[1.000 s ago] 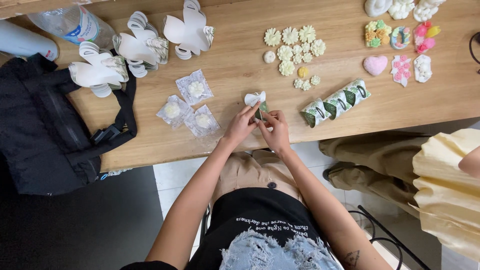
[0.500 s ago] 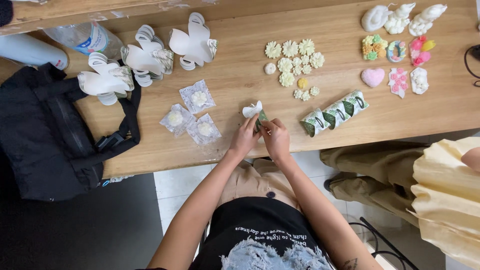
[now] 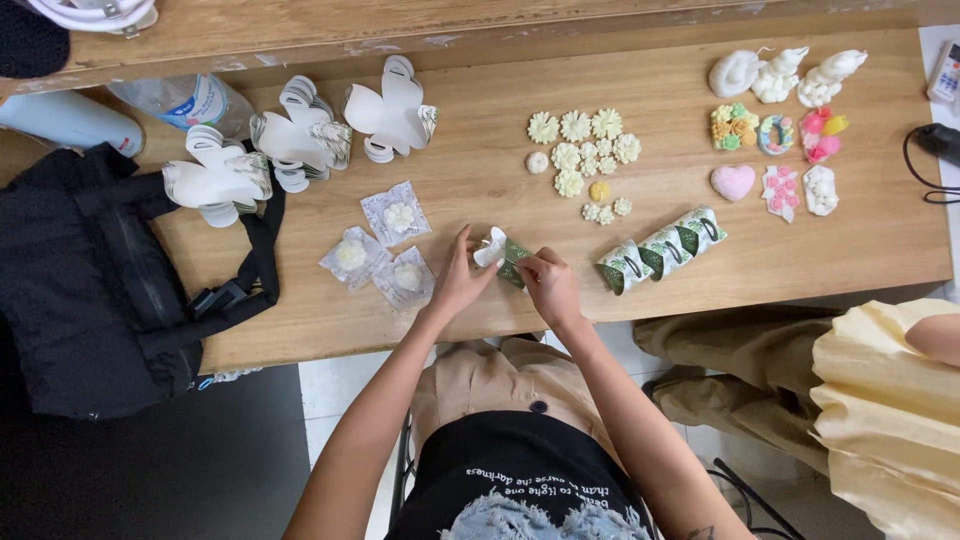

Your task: Packaging decorative candle wax melts into small white paper boxes at a production station.

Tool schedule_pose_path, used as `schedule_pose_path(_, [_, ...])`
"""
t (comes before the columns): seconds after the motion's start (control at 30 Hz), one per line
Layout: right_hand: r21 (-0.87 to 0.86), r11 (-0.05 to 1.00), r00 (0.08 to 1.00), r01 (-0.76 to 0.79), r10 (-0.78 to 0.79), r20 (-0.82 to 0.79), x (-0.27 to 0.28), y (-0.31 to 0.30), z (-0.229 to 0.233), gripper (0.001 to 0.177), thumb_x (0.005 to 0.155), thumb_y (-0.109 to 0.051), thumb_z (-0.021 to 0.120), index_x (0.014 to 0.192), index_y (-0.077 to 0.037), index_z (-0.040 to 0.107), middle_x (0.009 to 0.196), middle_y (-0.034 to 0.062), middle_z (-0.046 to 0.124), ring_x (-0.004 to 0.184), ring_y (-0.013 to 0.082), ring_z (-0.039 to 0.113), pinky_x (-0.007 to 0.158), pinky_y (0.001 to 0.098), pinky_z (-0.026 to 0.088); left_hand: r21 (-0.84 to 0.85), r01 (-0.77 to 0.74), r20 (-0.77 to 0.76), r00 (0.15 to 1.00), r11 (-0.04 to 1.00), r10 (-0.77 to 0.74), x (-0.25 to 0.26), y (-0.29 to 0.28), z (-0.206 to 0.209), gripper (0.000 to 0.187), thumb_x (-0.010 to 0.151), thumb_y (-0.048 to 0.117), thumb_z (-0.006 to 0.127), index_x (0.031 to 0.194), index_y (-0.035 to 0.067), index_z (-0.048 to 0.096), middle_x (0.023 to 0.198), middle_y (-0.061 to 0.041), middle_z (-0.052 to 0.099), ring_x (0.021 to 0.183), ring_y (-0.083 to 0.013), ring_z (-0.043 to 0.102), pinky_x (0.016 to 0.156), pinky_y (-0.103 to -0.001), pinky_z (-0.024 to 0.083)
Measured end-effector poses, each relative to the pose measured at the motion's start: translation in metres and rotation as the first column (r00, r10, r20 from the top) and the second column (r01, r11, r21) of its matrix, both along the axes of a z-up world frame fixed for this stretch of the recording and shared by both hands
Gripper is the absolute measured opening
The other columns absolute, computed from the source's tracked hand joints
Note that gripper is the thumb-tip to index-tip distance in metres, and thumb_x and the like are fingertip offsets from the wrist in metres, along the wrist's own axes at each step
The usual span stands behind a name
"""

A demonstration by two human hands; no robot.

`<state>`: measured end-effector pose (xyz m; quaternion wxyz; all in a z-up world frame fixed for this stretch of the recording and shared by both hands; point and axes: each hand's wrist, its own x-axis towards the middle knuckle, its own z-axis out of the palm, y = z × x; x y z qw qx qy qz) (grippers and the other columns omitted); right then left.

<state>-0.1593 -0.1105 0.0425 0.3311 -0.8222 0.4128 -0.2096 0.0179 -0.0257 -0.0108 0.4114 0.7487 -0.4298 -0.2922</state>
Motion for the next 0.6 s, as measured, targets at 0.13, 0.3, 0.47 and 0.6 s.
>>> schedule_pose_path(0.13, [0.007,1.000,1.000,0.020,-0.020,0.017,0.002,0.001,0.002,0.011,0.085,-0.007,0.076,0.095,-0.006,0.080,0.085,0.0117,0.068,0.069,0.0282,0.070,0.066,0.0391,0.056,0.081,0.078,-0.012,0.997,0.994,-0.077,-0.004,-0.007,-0.006,0.076,0.091,0.022,0.072,0.156,0.009,0.034,0.125,-0.014,0.065,0.111,-0.0303,0.066,0.095,-0.042,0.054])
schedule_pose_path(0.3, [0.052,0.998,0.997,0.036,-0.039,0.063,0.002,0.002,-0.003,0.015,0.084,-0.002,0.075,0.098,-0.005,0.079,0.086,0.0135,0.067,0.069,0.0277,0.071,0.067,0.0376,0.057,0.080,0.152,0.241,0.956,0.985,-0.167,-0.016,-0.001,0.008,0.047,0.094,0.011,0.064,0.141,0.016,0.059,0.128,-0.010,0.065,0.114,-0.0305,0.066,0.095,-0.043,0.055])
schedule_pose_path(0.47, [0.084,0.992,0.988,0.096,-0.105,0.116,0.002,0.001,-0.013,0.012,0.082,-0.001,0.077,0.093,-0.001,0.078,0.085,0.0132,0.069,0.070,0.0252,0.073,0.066,0.0342,0.059,0.099,0.240,0.258,0.931,0.966,-0.258,-0.025,0.000,0.041,0.058,0.088,0.004,0.062,0.145,0.016,0.058,0.122,-0.009,0.060,0.109,-0.0288,0.063,0.085,-0.043,0.056])
schedule_pose_path(0.6, [0.096,0.990,0.985,0.099,-0.111,0.132,0.001,-0.001,-0.017,0.011,0.082,0.001,0.077,0.093,0.000,0.078,0.085,0.0134,0.069,0.069,0.0237,0.073,0.065,0.0334,0.059,0.077,0.216,0.243,0.943,0.973,-0.228,-0.025,0.002,0.037,0.057,0.088,0.003,0.063,0.144,0.018,0.060,0.118,-0.008,0.058,0.108,-0.0256,0.064,0.083,-0.041,0.056])
